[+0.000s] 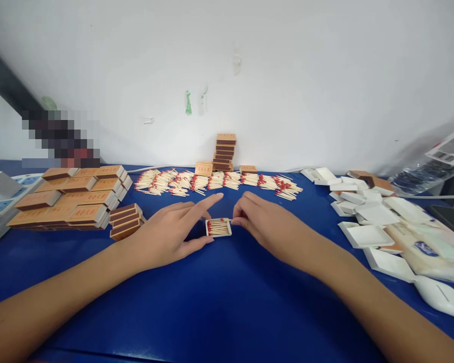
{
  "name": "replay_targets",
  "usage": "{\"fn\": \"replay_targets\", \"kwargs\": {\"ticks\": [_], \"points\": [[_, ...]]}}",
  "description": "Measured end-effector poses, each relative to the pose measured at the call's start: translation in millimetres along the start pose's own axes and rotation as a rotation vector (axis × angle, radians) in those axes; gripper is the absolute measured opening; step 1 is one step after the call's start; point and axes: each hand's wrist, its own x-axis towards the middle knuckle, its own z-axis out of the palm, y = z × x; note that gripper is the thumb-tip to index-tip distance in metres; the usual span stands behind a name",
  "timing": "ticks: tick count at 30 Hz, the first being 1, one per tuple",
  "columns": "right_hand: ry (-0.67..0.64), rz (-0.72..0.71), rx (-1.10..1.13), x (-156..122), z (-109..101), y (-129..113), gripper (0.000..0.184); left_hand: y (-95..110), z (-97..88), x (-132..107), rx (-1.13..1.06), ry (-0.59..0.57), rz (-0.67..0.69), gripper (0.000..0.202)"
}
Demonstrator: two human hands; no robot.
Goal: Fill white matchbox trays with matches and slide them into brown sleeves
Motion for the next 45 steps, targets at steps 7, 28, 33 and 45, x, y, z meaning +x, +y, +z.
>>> {"fn": "replay_targets", "kwargs": {"ticks": [7,28,33,45], "points": [[0.077,-0.201,-0.295,0,29,-9,0.017,1,1.9,-1,-0.064,0.028,0.035,0.09],[0.147,-0.01,-0.091,1,-11,15,0.018,1,1.9,-1,-0.014,-0.012,0.012,0.083],[0.086,0.332,-0.351,-2,-51,75,0.021,0,3.1,-1,0.014,-0.02,0.009,0.08],[-0.037,0.436,-0.216,-6,-46,118,0.023,1,0.0,1,0.065,-0.045,0.008,0.079]]}}
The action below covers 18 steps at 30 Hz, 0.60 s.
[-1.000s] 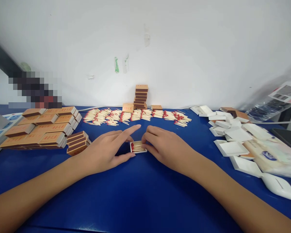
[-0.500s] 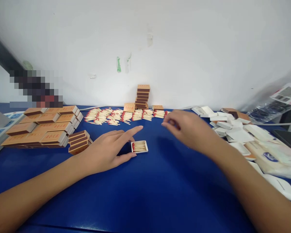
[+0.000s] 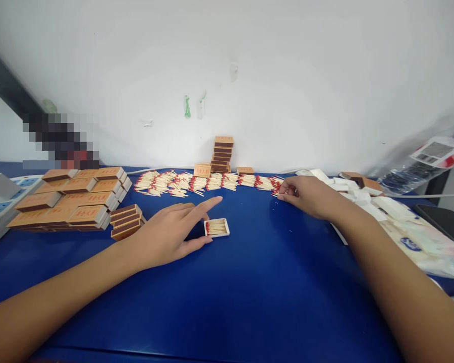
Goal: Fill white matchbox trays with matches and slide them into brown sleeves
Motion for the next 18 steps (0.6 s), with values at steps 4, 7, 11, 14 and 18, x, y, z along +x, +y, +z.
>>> {"fn": "replay_targets", "kwargs": {"ticks": [4,7,11,14,18], "points": [[-0.042,0.004,-0.007,0,-1,-3,0.024,0,-0.5,0,0.01,-0.004,-0.006,0.079],[-0.045,0.001,0.003,0,-2,-9,0.027,0,0.2,-1,0.011,0.01,0.0,0.079],[-0.076,-0.024,0.045,-2,0,-19,0.034,-1,0.7,-1,0.021,0.023,0.014,0.08],[-0.072,-0.041,0.061,-5,0,-25,0.038,0,0.6,-1,0.03,0.024,0.012,0.08],[-0.047,-0.075,0.079,-8,0,-33,0.043,0,0.3,-1,0.008,0.002,-0.008,0.08]]}}
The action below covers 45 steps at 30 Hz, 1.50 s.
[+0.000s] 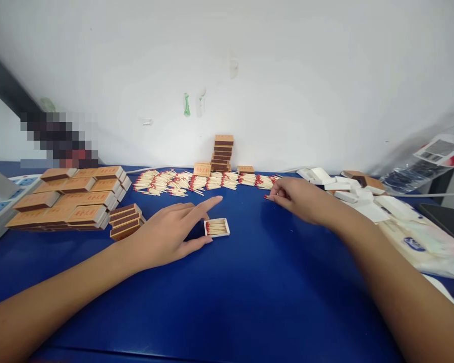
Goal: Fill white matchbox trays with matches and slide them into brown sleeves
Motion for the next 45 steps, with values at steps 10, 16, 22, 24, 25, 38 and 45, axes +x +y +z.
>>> {"fn": "replay_targets", "kwargs": {"ticks": [10,16,22,24,25,38,45], "points": [[-0.009,0.007,-0.02,1,-4,3,0.041,0,-0.9,0,-0.006,-0.017,-0.013,0.081],[-0.033,0.04,-0.051,5,2,13,0.031,1,-1.0,1,0.004,-0.032,-0.014,0.08],[0.124,-0.101,-0.087,1,7,5,0.028,1,-2.1,1,-0.007,-0.027,-0.011,0.081],[0.174,-0.177,-0.061,-6,8,-15,0.029,1,-1.6,1,-0.01,0.0,-0.004,0.081],[0.184,-0.223,-0.043,-11,9,-27,0.029,0,-1.2,1,-0.013,0.013,0.0,0.082],[0.321,-0.589,-0.41,-32,59,-104,0.018,2,2.6,1,-0.107,0.051,0.034,0.088],[0.266,-0.507,-0.185,-28,44,-91,0.019,1,4.3,0,-0.108,0.046,0.016,0.086]]}}
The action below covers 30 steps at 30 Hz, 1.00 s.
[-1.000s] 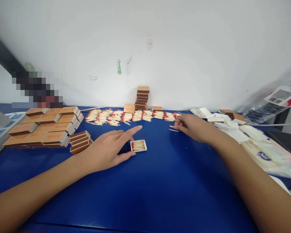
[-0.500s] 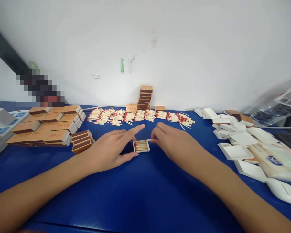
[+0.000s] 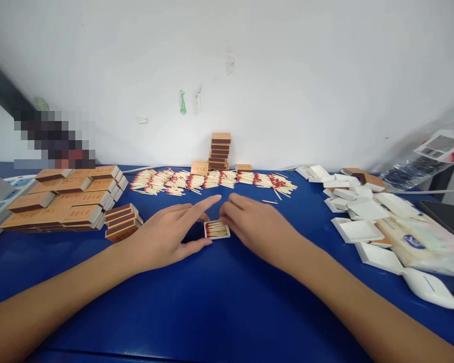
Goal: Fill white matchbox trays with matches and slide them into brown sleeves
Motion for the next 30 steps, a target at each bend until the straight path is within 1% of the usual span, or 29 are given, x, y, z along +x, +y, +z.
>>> {"fn": "replay_targets", "kwargs": {"ticks": [2,3,5,6,7,9,11,15,18,21,23,25,27,30], "points": [[0.013,0.124,0.005,-5,-7,26,0.02,0,-0.7,0,-0.003,-0.018,-0.025,0.084],[-0.003,0.189,-0.012,-7,-10,41,0.021,-1,-1.0,0,-0.002,-0.026,-0.035,0.083],[-0.074,0.339,-0.044,-13,-15,70,0.021,-1,-1.7,0,0.005,-0.035,-0.045,0.082],[-0.139,0.396,-0.015,-15,-16,82,0.021,-1,-2.0,0,0.011,-0.037,-0.046,0.082],[-0.203,0.438,0.034,-16,-18,92,0.022,-1,-2.4,0,0.018,-0.038,-0.044,0.082],[-0.296,0.494,0.128,-18,-20,103,0.025,0,-3.5,0,0.034,-0.038,-0.039,0.08],[-0.329,0.537,0.151,-19,-22,107,0.029,0,-4.5,0,0.048,-0.036,-0.035,0.079],[-0.325,0.652,0.005,-19,-19,112,0.032,0,-4.6,0,0.057,-0.037,-0.031,0.079],[-0.275,0.708,-0.084,-18,-12,114,0.031,0,-3.4,0,0.066,-0.042,-0.031,0.08],[-0.21,0.745,-0.121,-16,-7,113,0.027,0,-3.5,0,0.079,-0.036,-0.025,0.081],[-0.217,0.792,-0.121,-15,-6,110,0.028,1,-4.5,0,0.086,-0.042,-0.023,0.08],[-0.254,0.838,-0.106,-13,-8,107,0.03,1,-5.5,0,0.09,-0.052,-0.02,0.08],[-0.29,0.849,-0.082,-12,-10,104,0.032,1,-5.8,0,0.094,-0.057,-0.016,0.08],[-0.312,0.798,-0.049,-13,-12,103,0.034,1,-4.9,1,0.097,-0.049,-0.018,0.08]]}}
